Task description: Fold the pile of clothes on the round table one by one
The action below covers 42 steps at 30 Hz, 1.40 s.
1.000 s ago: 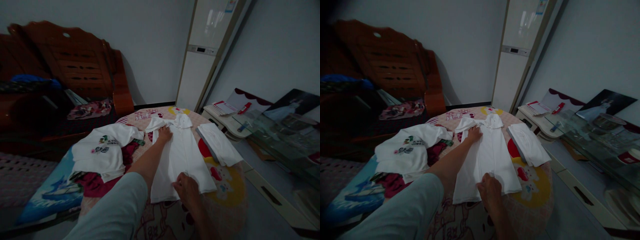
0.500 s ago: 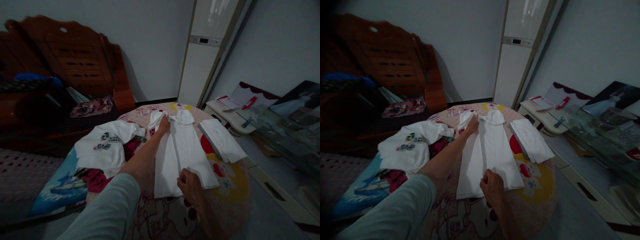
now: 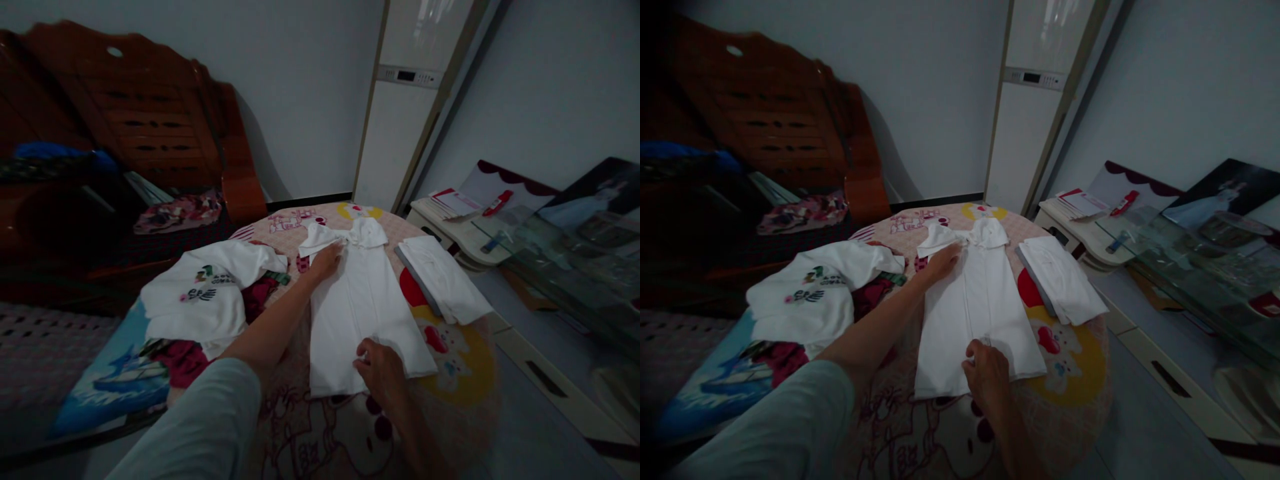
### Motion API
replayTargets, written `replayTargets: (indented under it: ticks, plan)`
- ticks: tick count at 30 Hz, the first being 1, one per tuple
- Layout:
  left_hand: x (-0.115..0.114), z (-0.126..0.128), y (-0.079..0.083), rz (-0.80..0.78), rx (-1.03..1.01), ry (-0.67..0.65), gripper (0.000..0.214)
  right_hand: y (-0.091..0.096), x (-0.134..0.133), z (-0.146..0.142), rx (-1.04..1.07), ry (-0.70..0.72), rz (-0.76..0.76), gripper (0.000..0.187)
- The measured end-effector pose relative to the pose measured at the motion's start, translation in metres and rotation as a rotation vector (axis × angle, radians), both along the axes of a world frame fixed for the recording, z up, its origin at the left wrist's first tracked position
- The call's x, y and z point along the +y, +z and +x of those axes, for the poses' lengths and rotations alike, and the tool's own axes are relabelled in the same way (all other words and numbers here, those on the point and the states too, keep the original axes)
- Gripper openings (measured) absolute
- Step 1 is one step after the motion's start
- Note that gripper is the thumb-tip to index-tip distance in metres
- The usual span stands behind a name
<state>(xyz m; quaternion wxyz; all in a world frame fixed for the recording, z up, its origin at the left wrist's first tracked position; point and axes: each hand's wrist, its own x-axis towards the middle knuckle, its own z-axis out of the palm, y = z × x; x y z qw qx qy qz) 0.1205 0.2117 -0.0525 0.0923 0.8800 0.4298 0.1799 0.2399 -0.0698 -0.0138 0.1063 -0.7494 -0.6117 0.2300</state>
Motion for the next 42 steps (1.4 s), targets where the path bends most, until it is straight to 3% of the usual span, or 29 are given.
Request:
replayTargets:
  ticks: [4, 7, 14, 17, 21, 24, 28, 32, 38, 42]
  plan:
    - [-0.03, -0.019, 0.001, 0.094, 0.162, 0.037, 0.048, 0.0, 0.002, 0.002, -0.029, 0.042, -0.01, 0.013]
    - [-0.056, -0.022, 0.004, 0.076, 0.22, 0.038, 0.051, 0.003, 0.0, 0.003, -0.004, 0.068, -0.004, 0.014]
    - [-0.162, -0.037, -0.01, 0.115, 0.206, -0.183, 0.063, 0.006, -0.018, 0.015, 0.169, 0.152, 0.021, 0.015]
    - [-0.191, -0.058, -0.014, 0.161, 0.214, -0.228, 0.062, 0.001, -0.025, 0.029, 0.262, 0.157, 0.114, 0.016]
    - [-0.206, -0.076, -0.007, 0.115, 0.243, -0.253, 0.06, -0.009, -0.031, 0.057, 0.209, 0.063, 0.408, 0.024]
    - [-0.222, -0.078, 0.001, 0.047, 0.236, -0.359, 0.062, -0.019, -0.039, 0.078, 0.024, 0.1, 0.551, 0.037]
    - [-0.251, -0.076, 0.001, -0.05, 0.164, -0.522, 0.074, -0.033, -0.053, 0.09, -0.171, 0.154, 0.483, 0.054]
    - [-0.266, -0.074, -0.007, -0.083, 0.077, -0.516, 0.059, -0.037, -0.058, 0.087, -0.225, 0.146, 0.458, 0.055]
    - [-0.265, -0.075, -0.016, -0.116, 0.008, -0.52, 0.052, -0.04, -0.055, 0.092, -0.2, 0.149, 0.546, 0.042]
    - [-0.248, -0.077, 0.001, -0.246, -0.113, -0.486, 0.047, -0.038, -0.038, 0.104, -0.179, 0.128, 0.551, 0.037]
